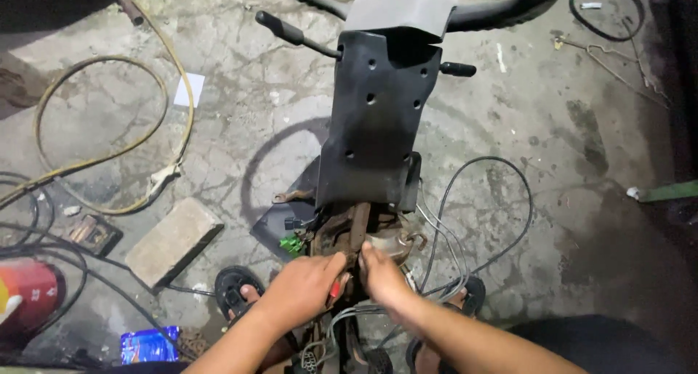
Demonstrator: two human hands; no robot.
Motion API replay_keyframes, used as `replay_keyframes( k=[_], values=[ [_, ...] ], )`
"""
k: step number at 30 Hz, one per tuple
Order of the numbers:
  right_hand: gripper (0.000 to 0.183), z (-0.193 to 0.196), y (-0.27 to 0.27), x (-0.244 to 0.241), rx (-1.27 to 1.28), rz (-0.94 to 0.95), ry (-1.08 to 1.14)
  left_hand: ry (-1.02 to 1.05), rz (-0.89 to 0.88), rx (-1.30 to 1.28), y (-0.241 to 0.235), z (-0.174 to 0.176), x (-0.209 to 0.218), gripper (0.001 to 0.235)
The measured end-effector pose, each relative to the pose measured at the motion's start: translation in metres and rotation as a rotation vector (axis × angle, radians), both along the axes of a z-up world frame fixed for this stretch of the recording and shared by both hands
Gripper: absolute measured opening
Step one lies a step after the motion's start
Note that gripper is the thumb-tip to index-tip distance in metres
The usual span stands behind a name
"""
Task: The person works on a disassembled steering column, using a wrench to tighten a bolt on the steering gear assembly. They then use a screwdriver to adjust components within the steering column housing.
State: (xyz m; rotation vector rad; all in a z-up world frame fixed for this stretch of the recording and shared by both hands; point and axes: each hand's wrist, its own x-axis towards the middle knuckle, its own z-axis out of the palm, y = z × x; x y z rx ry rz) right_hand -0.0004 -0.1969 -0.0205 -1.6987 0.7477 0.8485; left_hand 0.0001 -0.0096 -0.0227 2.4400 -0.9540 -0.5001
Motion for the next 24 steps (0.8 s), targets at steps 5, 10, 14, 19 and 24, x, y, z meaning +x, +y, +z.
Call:
replay_keyframes(
  k=[5, 10, 14, 19, 24],
  values=[
    [0.066, 0.013, -0.004, -0.007, -0.035, 0.243, -0.057, -0.010, 0.032, 0.020, 0.005, -0.015, -0.007, 0.018],
    [0.058, -0.002, -0.009, 0.000, -0.033, 0.213, -0.092, 0.040, -0.029, 0.053, 0.004, -0.017, -0.010, 0.028],
    [0.048, -0.011, -0.023, -0.008, -0.037, 0.415, -0.170, 0.102, -0.038, 0.101, 0.015, -0.030, -0.007, 0.033],
    [0.031, 0.008, -0.029, 0.002, -0.295, 0.817, -0.391, 0.138, -0.036, 0.108, 0.011, -0.027, -0.013, 0.032],
    [0.059, -0.010, -0.037, 0.007, -0.600, 1.303, -0.664, 0.155, -0.049, 0.118, 0.021, -0.026, -0.013, 0.029]
  ],
)
